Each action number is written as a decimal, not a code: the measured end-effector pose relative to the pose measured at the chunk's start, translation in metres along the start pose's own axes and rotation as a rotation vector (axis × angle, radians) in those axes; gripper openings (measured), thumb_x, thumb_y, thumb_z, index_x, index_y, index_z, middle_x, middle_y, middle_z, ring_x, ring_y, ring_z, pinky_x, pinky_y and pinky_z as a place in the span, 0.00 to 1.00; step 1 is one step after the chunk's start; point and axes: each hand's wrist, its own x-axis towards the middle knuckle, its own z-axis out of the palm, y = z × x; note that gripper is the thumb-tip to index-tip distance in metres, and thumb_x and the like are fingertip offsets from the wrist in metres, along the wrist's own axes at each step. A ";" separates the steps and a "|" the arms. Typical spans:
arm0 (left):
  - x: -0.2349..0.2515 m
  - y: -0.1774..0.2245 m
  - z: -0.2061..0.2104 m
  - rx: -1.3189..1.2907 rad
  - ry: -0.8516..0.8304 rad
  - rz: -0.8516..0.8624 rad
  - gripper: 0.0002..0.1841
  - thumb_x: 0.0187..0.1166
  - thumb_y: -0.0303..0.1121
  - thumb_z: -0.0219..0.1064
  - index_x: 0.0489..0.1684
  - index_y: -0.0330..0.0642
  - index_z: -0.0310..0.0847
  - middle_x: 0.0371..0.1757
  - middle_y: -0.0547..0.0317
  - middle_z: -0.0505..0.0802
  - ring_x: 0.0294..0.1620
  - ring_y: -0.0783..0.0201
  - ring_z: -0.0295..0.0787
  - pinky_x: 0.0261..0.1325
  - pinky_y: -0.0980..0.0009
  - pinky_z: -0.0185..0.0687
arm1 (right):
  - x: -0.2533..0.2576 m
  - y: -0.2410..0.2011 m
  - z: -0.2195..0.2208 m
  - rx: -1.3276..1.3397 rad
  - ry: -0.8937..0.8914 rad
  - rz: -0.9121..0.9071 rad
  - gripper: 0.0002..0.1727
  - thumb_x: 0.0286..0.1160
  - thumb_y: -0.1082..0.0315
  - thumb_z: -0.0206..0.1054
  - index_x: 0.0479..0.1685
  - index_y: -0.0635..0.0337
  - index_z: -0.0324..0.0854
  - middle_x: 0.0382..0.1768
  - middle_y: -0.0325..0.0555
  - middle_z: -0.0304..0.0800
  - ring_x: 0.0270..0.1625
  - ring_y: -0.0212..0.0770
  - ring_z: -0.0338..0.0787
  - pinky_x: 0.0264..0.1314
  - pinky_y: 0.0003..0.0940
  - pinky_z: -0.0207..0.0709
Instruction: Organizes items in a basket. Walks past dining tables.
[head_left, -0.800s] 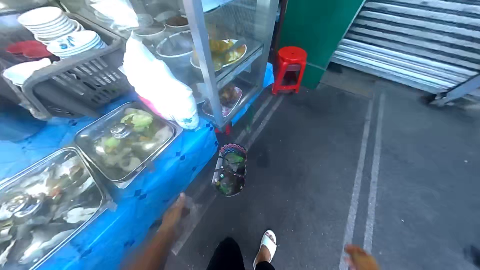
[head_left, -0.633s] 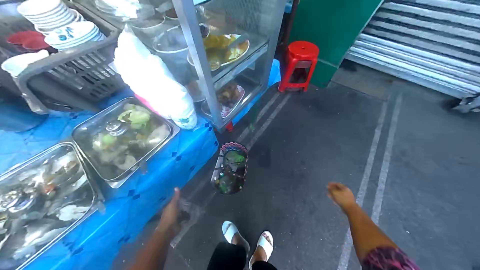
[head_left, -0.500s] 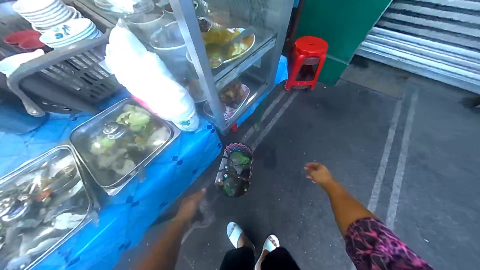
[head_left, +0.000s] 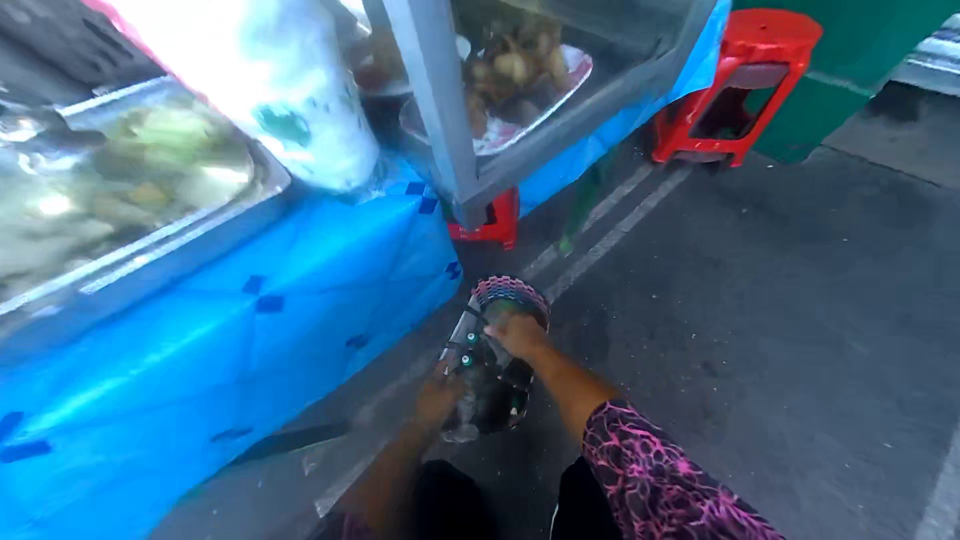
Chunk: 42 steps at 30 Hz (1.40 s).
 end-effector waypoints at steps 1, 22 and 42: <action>0.014 -0.005 0.008 0.000 0.007 0.018 0.37 0.79 0.32 0.68 0.91 0.47 0.59 0.82 0.39 0.77 0.77 0.49 0.79 0.76 0.51 0.77 | 0.012 0.002 0.009 -0.022 -0.002 -0.049 0.37 0.85 0.40 0.60 0.81 0.61 0.73 0.74 0.64 0.81 0.79 0.63 0.78 0.80 0.64 0.69; 0.078 -0.003 -0.009 0.952 0.016 0.347 0.14 0.80 0.49 0.72 0.51 0.52 0.93 0.55 0.53 0.93 0.59 0.47 0.90 0.58 0.38 0.83 | -0.010 0.071 0.115 0.506 0.140 -0.426 0.20 0.90 0.58 0.59 0.67 0.64 0.82 0.47 0.50 0.91 0.41 0.39 0.89 0.52 0.41 0.84; 0.074 -0.057 -0.055 0.381 0.311 0.417 0.12 0.84 0.37 0.68 0.49 0.36 0.91 0.45 0.41 0.95 0.49 0.43 0.93 0.59 0.37 0.83 | 0.012 0.071 0.118 0.449 0.636 -0.223 0.21 0.93 0.59 0.54 0.62 0.68 0.84 0.50 0.60 0.93 0.52 0.54 0.92 0.60 0.59 0.83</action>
